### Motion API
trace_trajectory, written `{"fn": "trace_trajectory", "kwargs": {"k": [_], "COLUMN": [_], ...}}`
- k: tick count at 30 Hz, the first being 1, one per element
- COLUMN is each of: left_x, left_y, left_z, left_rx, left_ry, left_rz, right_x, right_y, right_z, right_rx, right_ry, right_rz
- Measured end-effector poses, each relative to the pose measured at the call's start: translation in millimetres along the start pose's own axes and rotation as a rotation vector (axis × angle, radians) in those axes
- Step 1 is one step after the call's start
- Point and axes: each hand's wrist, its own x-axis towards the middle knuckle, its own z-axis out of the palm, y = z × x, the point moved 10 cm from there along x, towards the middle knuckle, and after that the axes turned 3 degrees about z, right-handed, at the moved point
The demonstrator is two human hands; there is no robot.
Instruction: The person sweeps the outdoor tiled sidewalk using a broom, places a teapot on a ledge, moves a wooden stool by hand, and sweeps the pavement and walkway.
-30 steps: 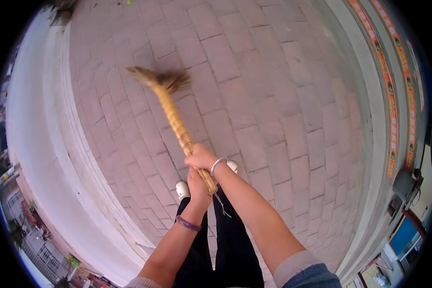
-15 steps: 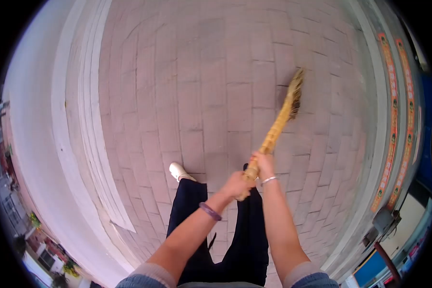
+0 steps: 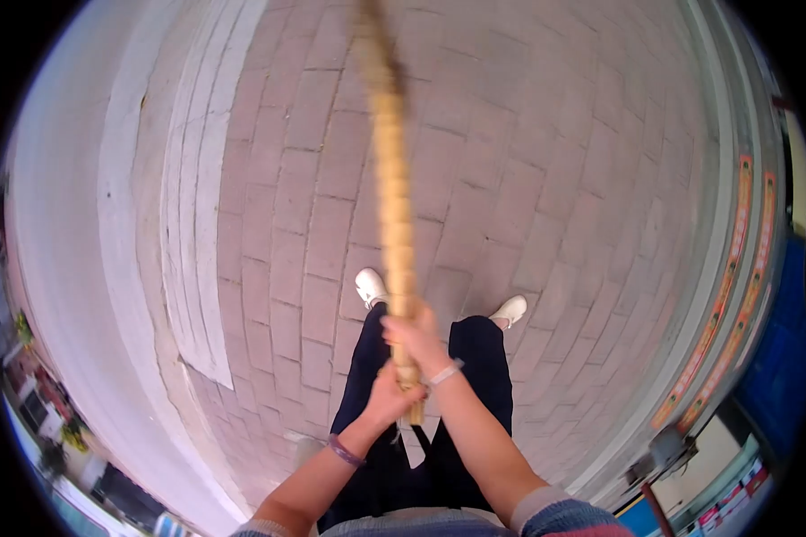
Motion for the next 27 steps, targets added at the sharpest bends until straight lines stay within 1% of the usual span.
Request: {"fn": "trace_trajectory", "kwargs": {"k": [2,3,5,6,8,9,10,11,12,14,17,20,21,24,25,26,27], "left_x": [-5.5,-5.9,-5.1,-3.5,5.0,1.4,-13.2,-27.1,-31.5,-43.4,-15.9,-13.0,-15.4,3.3,14.1,26.4,42.4], "left_y": [20.1,29.3,4.9,0.8,-15.3,-24.3,-22.5,-28.9,-24.8,-13.7,38.1,55.9,64.7,82.0,93.9,107.5,112.3], "left_z": [20.8,23.8,28.6,30.3,-13.3,-41.6,-75.8,-117.4,-137.2,-173.6,-181.1,-177.0,-172.9,-137.2,-122.9,-109.8,-98.5], "left_rx": [0.24,0.229,-0.223,-0.449,-0.385,-0.382,-0.576,-0.447,-0.463,-0.499,-0.611,-0.653,-0.592,-0.508,-0.477,-0.445,-0.429], "left_ry": [-0.245,-0.251,-0.452,-0.549,-0.434,-0.331,-0.211,-0.035,0.069,0.293,0.416,0.353,0.319,-0.003,-0.129,-0.254,-0.349], "left_rz": [-0.048,0.042,-0.236,-0.366,-0.44,-0.411,-0.422,-0.474,-0.431,-0.326,-0.084,-0.011,-0.049,-0.108,-0.12,-0.137,-0.176], "right_x": [-24.3,-30.1,-31.5,-20.2,-1.2,9.7,20.4,32.9,39.6,49.1,63.1,52.4,50.7,51.2,48.3,55.8,64.1], "right_y": [5.2,17.2,45.9,64.6,112.7,127.7,145.6,162.3,157.4,137.7,93.2,33.6,26.4,-7.4,-23.1,-32.2,-36.7], "right_z": [-44.0,-56.4,-74.7,-72.2,-48.9,-14.1,27.7,61.7,96.6,171.2,227.0,232.8,223.7,149.0,124.2,99.4,75.6], "right_rx": [-0.013,0.048,0.178,0.234,0.353,0.355,0.358,0.243,0.146,0.039,-0.113,-0.183,-0.107,-0.097,-0.03,-0.008,0.065], "right_ry": [0.159,0.225,0.365,0.374,0.402,0.32,0.236,0.157,0.085,-0.225,-0.444,-0.367,-0.363,-0.034,0.101,0.15,0.23], "right_rz": [-0.016,0.02,0.087,0.164,0.33,0.362,0.391,0.354,0.292,0.346,0.381,0.176,0.149,0.03,0.01,-0.018,0.001]}}
